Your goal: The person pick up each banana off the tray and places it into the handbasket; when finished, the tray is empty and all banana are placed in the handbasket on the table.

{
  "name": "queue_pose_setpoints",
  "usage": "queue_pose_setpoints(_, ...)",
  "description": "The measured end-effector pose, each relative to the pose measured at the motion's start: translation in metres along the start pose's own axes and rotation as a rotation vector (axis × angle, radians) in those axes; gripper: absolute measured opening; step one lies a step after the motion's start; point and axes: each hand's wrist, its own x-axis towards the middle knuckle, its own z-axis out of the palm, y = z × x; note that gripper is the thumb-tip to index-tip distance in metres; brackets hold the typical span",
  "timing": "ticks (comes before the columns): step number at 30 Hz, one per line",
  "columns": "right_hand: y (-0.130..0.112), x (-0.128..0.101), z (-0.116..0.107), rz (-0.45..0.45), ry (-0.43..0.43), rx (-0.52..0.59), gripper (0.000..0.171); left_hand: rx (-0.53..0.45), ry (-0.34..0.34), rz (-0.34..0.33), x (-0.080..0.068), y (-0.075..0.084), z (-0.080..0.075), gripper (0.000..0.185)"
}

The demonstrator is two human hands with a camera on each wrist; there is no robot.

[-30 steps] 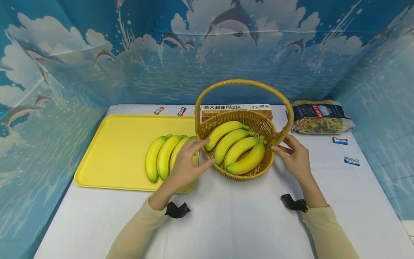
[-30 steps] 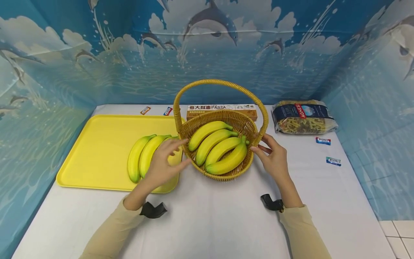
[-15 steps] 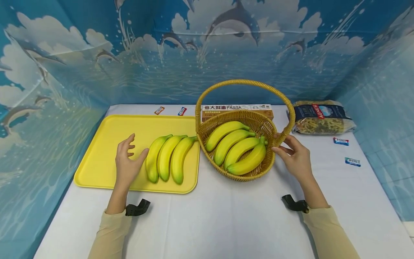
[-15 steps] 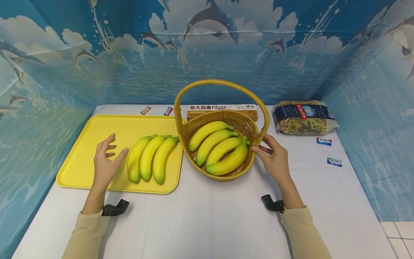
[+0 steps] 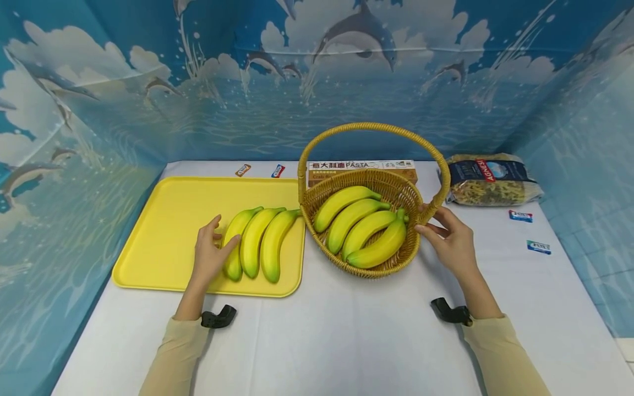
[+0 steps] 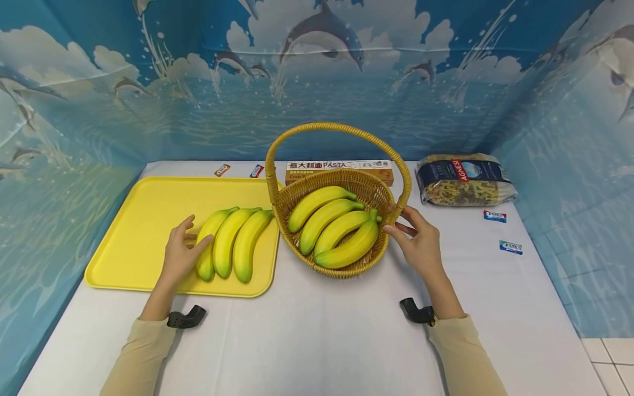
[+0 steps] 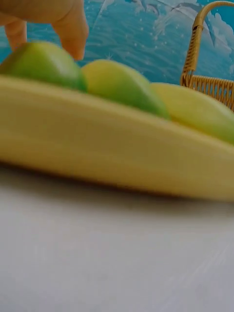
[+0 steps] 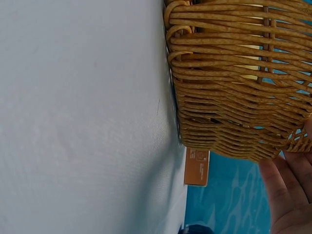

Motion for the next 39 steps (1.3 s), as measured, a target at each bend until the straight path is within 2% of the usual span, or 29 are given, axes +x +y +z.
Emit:
queue_pose_setpoints(4, 0.013, 0.0, 0.0, 0.001, 0.003, 0.009, 0.046, 0.058, -0.04, -0.049, 0.002, -0.007, 0.005, 0.067)
queue_pose_setpoints(7, 0.024, -0.001, 0.0, 0.005, 0.005, 0.009, 0.047, 0.073, -0.034, -0.061, 0.004, -0.008, 0.008, 0.063)
queue_pose_setpoints(16, 0.028, -0.001, 0.001, 0.015, 0.009, 0.005, 0.045, 0.036, 0.068, -0.081, 0.004, -0.007, 0.01, 0.056)
queue_pose_setpoints(19, 0.027, -0.002, 0.001, 0.02, 0.009, 0.018, 0.046, 0.004, 0.109, -0.104, 0.002, -0.005, 0.008, 0.054)
queue_pose_setpoints(22, 0.027, -0.003, 0.002, 0.022, 0.008, 0.03, 0.046, -0.034, 0.162, -0.1, 0.0, -0.001, 0.004, 0.053)
queue_pose_setpoints(26, 0.028, -0.003, 0.001, 0.014, 0.006, 0.019, 0.047, -0.095, 0.242, -0.02, -0.006, 0.018, -0.006, 0.05)
queue_pose_setpoints(29, 0.03, -0.003, 0.0, 0.002, 0.007, 0.011, 0.048, -0.135, 0.278, 0.063, -0.011, 0.041, -0.011, 0.049)
queue_pose_setpoints(31, 0.03, -0.002, 0.0, -0.005, 0.009, 0.009, 0.048, -0.159, 0.278, 0.121, -0.014, 0.058, -0.012, 0.049)
queue_pose_setpoints(34, 0.03, -0.002, -0.001, -0.008, 0.012, 0.01, 0.047, -0.183, 0.233, 0.22, -0.018, 0.085, -0.008, 0.051)
queue_pose_setpoints(39, 0.03, -0.001, 0.0, -0.009, 0.007, 0.006, 0.045, -0.167, 0.087, 0.372, -0.021, 0.128, 0.011, 0.053)
